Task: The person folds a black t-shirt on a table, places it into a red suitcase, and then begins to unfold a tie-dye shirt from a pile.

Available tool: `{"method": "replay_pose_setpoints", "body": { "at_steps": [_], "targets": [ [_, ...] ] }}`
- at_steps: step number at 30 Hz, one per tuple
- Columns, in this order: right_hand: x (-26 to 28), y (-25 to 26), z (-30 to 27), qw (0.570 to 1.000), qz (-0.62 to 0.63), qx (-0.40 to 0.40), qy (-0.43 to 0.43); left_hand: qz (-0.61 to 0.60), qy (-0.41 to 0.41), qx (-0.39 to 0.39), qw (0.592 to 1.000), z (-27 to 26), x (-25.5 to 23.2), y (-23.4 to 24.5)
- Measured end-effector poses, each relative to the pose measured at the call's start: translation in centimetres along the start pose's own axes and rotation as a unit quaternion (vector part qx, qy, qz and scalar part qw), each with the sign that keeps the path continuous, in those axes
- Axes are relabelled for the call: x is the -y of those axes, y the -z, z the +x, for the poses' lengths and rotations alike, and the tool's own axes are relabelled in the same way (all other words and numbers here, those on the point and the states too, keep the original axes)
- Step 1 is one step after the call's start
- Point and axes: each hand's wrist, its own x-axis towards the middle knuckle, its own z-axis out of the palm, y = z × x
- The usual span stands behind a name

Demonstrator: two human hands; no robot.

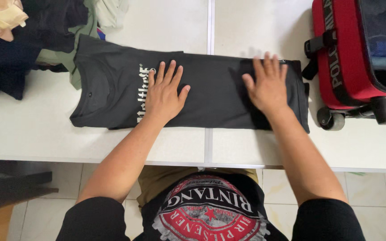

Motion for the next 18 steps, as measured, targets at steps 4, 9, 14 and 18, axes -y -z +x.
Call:
{"method": "replay_pose_setpoints", "body": {
  "at_steps": [4, 9, 14, 18],
  "targets": [
    [7.7, -0.3, -2.0, 0.980, 0.070, 0.048, 0.181, -0.001, -0.001, -0.002, 1.000, -0.1, 0.1, 0.0],
    [1.8, -1.0, -1.4, 0.989, 0.029, 0.038, 0.139, -0.001, -0.013, -0.021, 1.000, -0.3, 0.2, -0.2],
    [-8.3, -0.4, -1.3, 0.999, 0.030, 0.001, -0.016, -0.004, -0.015, -0.032, 0.999, -0.5, 0.4, -0.6],
    [-8.9, -1.2, -1.8, 0.999, 0.011, -0.012, -0.038, 0.000, -0.017, -0.034, 0.999, -0.4, 0.4, -0.6]
  ]
}}
